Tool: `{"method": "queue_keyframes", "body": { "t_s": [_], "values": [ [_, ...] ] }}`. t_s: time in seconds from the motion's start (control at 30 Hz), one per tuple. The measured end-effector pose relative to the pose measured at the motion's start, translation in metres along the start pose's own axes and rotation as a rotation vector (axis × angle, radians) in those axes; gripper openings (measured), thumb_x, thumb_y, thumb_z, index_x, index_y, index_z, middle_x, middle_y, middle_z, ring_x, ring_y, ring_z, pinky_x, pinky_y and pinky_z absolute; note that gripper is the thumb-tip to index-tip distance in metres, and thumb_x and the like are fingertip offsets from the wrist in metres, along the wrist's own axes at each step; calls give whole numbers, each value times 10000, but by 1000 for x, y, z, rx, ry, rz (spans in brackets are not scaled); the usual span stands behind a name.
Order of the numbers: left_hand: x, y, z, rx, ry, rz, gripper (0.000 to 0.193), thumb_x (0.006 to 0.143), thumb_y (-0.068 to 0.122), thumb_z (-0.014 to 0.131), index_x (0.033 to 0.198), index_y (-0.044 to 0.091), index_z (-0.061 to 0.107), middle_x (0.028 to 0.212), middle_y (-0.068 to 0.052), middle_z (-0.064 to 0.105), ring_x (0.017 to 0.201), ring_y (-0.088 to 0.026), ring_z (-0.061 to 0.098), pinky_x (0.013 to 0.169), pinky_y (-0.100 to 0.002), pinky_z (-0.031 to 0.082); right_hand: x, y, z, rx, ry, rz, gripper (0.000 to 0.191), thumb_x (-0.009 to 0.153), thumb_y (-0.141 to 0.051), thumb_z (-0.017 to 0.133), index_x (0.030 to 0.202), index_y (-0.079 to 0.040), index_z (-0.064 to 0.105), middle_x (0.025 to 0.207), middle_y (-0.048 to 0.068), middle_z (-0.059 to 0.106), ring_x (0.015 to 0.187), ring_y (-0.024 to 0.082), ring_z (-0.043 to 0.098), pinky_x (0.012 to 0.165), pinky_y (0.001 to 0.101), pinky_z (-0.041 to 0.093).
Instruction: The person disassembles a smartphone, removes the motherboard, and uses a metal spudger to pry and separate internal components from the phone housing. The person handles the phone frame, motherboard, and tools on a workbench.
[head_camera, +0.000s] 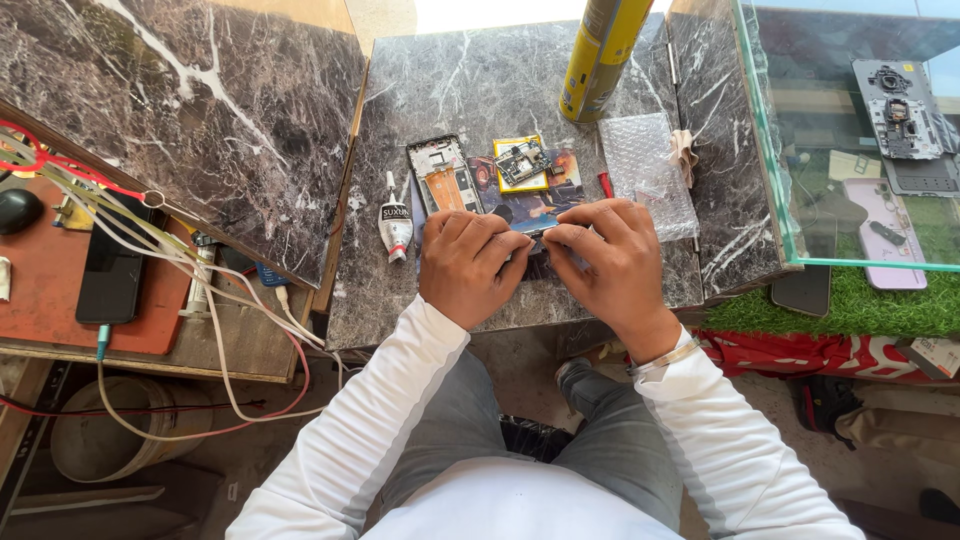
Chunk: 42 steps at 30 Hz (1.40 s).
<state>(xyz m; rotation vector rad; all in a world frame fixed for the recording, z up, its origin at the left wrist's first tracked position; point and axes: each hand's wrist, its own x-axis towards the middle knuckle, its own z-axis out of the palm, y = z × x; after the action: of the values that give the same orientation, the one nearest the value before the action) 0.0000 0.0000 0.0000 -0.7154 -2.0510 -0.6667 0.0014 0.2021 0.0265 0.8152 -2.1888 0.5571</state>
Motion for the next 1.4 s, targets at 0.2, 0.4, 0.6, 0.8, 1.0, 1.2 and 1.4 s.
{"method": "queue_keyframes", "body": {
  "t_s": [0.2,0.4,0.6,0.8,1.0,1.2,1.4],
  "values": [
    [2,-8,0,3,6,19,143,859,159,823,946,159,710,967,38,643,956,-191,631,949,-426,449,7,-1,5,-10,-32,-5,146,887,-137,822,993,-124,722,1044,1,682,1027,239,624,899,426,451],
    [5,-9,2,-19,7,22,151,864,153,816,961,168,701,966,39,637,945,-189,626,937,-420,449,9,2,5,-32,-39,12,134,901,-142,808,998,-116,719,1059,5,682,1039,251,623,911,425,449],
    [8,-11,5,-16,3,29,154,874,146,821,980,150,709,969,28,640,940,-197,624,928,-421,446,11,6,5,-14,-30,6,140,907,-145,812,1007,-111,721,1060,4,681,1037,245,623,908,425,449],
    [9,-5,10,-32,5,23,151,869,145,817,973,155,707,969,35,644,943,-194,627,936,-425,449,7,11,1,-13,-19,28,139,890,-127,810,993,-118,717,1052,1,680,1029,248,621,904,426,453],
    [11,-3,12,-22,-2,33,149,868,137,817,973,154,713,962,29,641,936,-199,626,933,-423,449,8,13,-3,-17,-23,16,146,898,-131,814,1002,-116,712,1060,2,679,1044,251,618,920,431,451],
    [15,0,15,-32,5,31,161,871,138,819,996,159,721,968,36,644,931,-190,626,940,-415,452,9,15,-5,-9,-27,61,129,901,-122,806,982,-119,706,1048,5,688,1036,250,619,915,427,441],
    [20,-7,17,-29,-1,37,161,870,142,819,997,162,723,971,36,650,927,-185,627,934,-411,451,17,22,0,49,-1,107,170,903,-148,822,1013,-99,701,1046,33,702,1038,269,630,928,429,443]
  ]
}}
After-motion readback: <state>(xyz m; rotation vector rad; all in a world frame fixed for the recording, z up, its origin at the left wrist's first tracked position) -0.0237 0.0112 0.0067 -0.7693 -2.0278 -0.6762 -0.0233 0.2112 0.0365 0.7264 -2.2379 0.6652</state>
